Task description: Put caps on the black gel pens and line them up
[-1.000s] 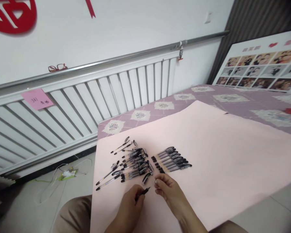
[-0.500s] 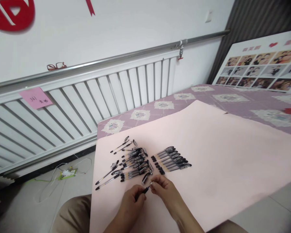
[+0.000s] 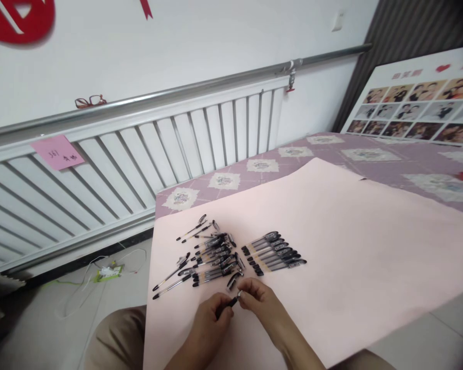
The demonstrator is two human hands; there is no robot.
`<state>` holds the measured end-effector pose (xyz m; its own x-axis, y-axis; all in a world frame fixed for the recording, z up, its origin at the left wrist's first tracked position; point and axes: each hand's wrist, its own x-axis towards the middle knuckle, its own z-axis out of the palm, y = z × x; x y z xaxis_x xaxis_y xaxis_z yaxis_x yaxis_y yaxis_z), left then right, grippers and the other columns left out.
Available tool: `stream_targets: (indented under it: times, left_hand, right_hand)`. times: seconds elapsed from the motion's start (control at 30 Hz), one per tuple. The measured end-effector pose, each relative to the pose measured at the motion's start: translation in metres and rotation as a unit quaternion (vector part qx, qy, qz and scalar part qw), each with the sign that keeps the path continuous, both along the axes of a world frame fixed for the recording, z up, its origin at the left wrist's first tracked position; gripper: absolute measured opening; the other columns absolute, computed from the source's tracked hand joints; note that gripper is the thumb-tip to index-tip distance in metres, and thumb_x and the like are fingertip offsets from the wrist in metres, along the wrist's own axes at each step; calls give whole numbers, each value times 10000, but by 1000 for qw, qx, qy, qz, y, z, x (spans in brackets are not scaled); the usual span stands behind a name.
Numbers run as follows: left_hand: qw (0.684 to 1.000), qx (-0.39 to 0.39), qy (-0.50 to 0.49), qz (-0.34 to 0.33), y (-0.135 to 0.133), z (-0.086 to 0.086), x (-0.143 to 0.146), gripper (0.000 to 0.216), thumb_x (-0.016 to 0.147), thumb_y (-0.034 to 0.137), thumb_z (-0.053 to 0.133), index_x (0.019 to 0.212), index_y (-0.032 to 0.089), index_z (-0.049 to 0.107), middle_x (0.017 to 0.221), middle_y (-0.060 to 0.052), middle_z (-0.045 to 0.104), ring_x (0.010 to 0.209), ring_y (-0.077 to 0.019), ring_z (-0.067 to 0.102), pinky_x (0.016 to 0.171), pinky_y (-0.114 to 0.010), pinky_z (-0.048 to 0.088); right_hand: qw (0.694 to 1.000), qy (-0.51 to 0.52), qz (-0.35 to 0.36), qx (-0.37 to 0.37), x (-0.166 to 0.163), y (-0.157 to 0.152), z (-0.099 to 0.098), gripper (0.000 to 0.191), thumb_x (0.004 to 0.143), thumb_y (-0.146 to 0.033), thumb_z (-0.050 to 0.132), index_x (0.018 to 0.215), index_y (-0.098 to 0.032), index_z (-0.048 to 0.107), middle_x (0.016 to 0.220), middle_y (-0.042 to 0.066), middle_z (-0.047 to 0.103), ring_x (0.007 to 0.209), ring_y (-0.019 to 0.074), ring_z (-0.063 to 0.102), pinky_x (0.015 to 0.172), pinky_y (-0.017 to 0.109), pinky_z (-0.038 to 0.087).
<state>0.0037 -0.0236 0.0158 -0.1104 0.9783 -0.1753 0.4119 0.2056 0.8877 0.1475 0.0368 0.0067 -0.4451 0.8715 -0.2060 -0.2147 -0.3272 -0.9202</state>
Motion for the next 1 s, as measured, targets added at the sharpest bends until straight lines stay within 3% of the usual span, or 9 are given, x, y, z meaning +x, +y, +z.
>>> stream_targets:
  times: [0.63, 1.0]
  left_hand:
    - [999, -7, 30, -9, -2, -2, 1, 155, 711, 180, 469, 784, 181, 606, 690, 29, 606, 650, -122, 530, 625, -217, 402]
    - [990, 45, 134, -25, -1, 9, -2, 169, 735, 171, 475, 809, 192, 625, 769, -6, 630, 720, -140, 564, 659, -230, 418]
  right_hand:
    - [991, -86, 85, 64, 14, 3, 7, 120, 700, -260, 604, 800, -203, 641, 695, -24, 583, 662, 133, 509, 638, 251, 397]
    - [981, -116, 98, 120, 15, 4, 6, 112, 731, -255, 578, 801, -204, 649, 724, -20, 620, 695, 142, 537, 663, 255, 398]
